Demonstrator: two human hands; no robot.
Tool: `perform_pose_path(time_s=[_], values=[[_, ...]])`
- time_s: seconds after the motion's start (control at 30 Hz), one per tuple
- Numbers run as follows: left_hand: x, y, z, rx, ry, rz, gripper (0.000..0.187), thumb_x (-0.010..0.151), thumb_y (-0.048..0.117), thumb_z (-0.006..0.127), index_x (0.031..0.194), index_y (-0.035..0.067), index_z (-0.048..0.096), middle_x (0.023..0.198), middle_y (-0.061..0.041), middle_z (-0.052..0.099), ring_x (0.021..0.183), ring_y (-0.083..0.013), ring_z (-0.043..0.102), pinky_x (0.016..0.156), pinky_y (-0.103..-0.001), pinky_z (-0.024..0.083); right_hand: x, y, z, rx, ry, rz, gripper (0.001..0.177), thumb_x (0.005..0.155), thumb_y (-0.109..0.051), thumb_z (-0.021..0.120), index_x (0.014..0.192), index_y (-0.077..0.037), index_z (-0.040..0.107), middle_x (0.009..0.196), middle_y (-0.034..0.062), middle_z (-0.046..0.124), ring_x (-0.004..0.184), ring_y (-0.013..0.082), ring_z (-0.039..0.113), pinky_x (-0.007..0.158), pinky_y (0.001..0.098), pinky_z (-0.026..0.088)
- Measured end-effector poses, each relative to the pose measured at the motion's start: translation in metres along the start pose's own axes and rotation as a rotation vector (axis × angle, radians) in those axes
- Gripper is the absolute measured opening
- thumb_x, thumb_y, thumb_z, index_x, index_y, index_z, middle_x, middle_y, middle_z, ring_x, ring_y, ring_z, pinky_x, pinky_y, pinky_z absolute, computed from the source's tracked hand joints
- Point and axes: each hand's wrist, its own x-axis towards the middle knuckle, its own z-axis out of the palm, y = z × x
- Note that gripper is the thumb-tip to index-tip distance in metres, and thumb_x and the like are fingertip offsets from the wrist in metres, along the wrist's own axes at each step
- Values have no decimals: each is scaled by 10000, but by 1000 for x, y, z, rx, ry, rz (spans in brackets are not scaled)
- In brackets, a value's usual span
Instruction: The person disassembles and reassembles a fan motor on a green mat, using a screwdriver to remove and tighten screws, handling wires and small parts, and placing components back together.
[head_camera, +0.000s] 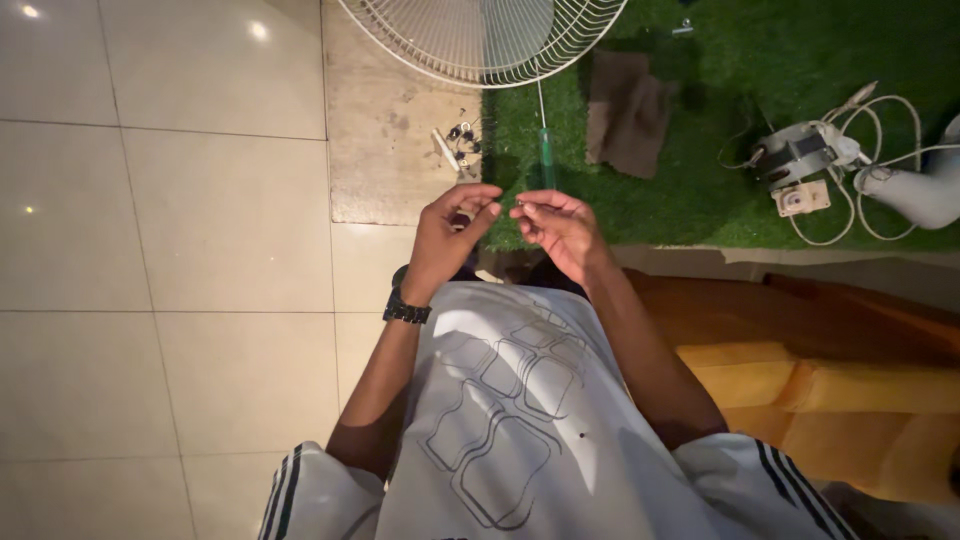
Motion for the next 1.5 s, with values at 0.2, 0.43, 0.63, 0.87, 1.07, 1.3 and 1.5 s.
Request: perform_pose_path(time_s=[0.2, 0.43, 0.63, 0.87, 1.07, 1.3, 1.5], values=[[11, 9, 16, -122, -163, -69, 247, 955, 174, 764, 1172, 58, 734, 1029, -15, 778, 914, -50, 681, 776, -213, 529, -7, -3, -7, 150, -35, -21, 190, 984, -12, 643, 1168, 23, 677, 1077, 168, 750, 849, 170, 670, 732, 288, 531], [23, 25, 47, 52, -162, -130, 207, 919, 177, 794, 1042, 11, 781, 938, -40, 783, 850, -77, 694, 788, -243, 551, -29, -15, -9, -5, 38, -200, 132, 985, -36, 701, 1106, 13, 679, 1033, 132, 746, 837, 159, 684, 714, 301, 535], [45, 18, 84, 72, -386, -332, 253, 884, 222, 823, 986, -7, 790, 886, -48, 777, 786, -80, 661, 744, -250, 537, -67, -32, -15, -439, 269, -342, 208, 962, -92, 732, 1140, -5, 668, 972, 76, 737, 843, 97, 670, 753, 259, 533], [68, -2, 171, 203, -695, -149, 316, 905, 307, 801, 1007, 19, 720, 916, -39, 743, 836, -90, 675, 750, -251, 538, -112, -37, -82, -414, 476, -500, 197, 962, -61, 726, 1140, 17, 694, 1038, 83, 748, 923, 113, 684, 832, 266, 560], [88, -12, 264, 217, -912, 15, 271, 977, 259, 738, 1086, 23, 660, 1015, -76, 739, 947, -150, 697, 846, -303, 553, -149, -31, -173, -182, 749, -506, 123, 974, -57, 672, 1076, 11, 665, 952, 106, 763, 805, 149, 719, 719, 268, 570], [136, -10, 358, 746, -892, 506, 565, 792, 68, 784, 1316, 76, 572, 1335, -171, 569, 1243, -388, 522, 1011, -507, 442, -162, -21, -264, 169, 841, -537, 72, 961, -24, 631, 1014, 6, 594, 843, 92, 716, 728, 181, 692, 648, 289, 548], [175, -25, 408, 943, -931, 862, 915, 638, 82, 815, 1475, 92, 445, 1560, -240, 332, 1449, -447, 300, 1127, -591, 320, -136, -13, -328, 275, 801, -543, 294, 992, -287, 580, 1061, -16, 673, 674, -30, 469, 550, 83, 453, 469, 250, 402]])
